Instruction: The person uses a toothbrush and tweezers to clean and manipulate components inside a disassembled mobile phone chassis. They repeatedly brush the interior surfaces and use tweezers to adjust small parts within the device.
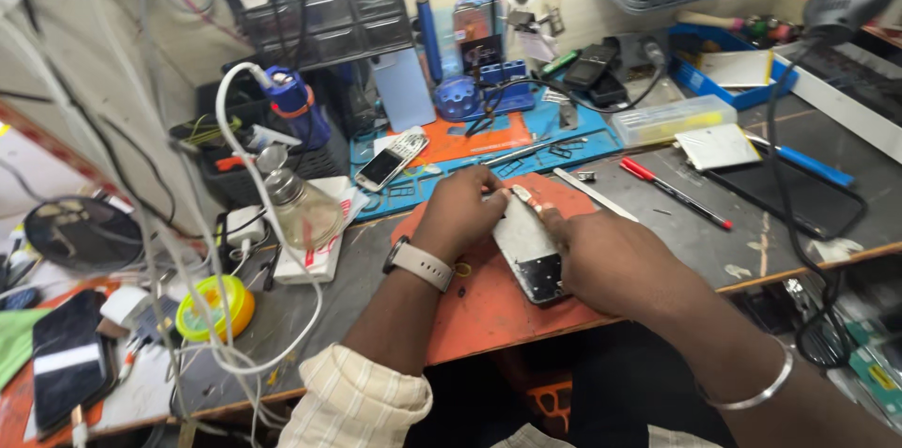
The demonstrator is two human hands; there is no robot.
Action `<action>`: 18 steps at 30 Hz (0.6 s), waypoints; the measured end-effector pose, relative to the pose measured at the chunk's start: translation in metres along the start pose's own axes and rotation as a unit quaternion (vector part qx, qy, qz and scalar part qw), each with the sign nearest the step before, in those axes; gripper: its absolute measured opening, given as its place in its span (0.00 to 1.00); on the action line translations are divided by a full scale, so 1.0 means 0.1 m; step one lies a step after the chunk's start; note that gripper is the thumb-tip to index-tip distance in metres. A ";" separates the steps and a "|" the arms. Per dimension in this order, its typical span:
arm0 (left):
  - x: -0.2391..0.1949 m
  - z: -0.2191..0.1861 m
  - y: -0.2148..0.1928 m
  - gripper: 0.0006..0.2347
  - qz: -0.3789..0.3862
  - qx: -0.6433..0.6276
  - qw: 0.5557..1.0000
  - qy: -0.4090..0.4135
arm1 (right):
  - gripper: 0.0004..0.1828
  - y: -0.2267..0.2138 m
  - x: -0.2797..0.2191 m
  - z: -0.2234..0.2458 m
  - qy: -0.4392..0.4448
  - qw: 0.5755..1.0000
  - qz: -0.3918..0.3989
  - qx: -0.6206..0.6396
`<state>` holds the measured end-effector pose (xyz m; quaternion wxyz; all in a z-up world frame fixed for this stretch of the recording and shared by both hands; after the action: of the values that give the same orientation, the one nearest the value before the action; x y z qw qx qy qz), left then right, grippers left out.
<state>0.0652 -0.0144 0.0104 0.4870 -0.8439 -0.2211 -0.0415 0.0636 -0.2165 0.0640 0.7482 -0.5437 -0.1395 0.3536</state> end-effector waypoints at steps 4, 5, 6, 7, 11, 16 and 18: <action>-0.01 0.01 0.00 0.10 0.001 -0.008 1.000 -0.016 | 0.31 0.02 -0.37 -0.05 -0.011 0.997 0.041 -0.064; -0.01 0.03 -0.01 0.10 -0.003 -0.006 1.000 -0.019 | 0.38 0.06 -0.48 -0.10 0.000 0.997 0.048 -0.060; 0.01 0.05 -0.03 0.10 -0.015 -0.005 1.000 -0.012 | 0.38 0.10 -0.52 -0.14 0.002 0.996 0.051 -0.074; 0.00 0.07 -0.01 0.09 -0.022 -0.004 1.000 -0.006 | 0.38 0.16 -0.57 -0.19 0.008 0.994 0.058 -0.087; -0.01 0.06 0.07 0.09 -0.016 -0.016 1.000 -0.005 | 0.30 0.19 -0.33 -0.22 0.028 0.997 0.057 -0.054; -0.06 0.00 -0.05 0.10 -0.008 0.002 1.000 -0.002 | 0.21 -0.09 0.02 0.22 -0.038 0.999 0.005 -0.011; -0.02 -0.01 -0.05 0.10 -0.012 -0.002 1.000 0.002 | 0.28 -0.06 -0.15 0.19 -0.059 0.993 0.028 -0.097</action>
<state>0.0619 -0.0135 0.0143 0.4854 -0.8421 -0.2297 -0.0497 0.0436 -0.2140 0.0797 0.6721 -0.5959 -0.2021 0.3902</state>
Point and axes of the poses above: each hand's wrist, its own x-axis towards the middle knuckle, its own y-axis out of the palm, z = x × y, the point moved 6 cm from there along x, towards the middle knuckle, and after that the axes turned 11 degrees about x, right-handed, at the moved point
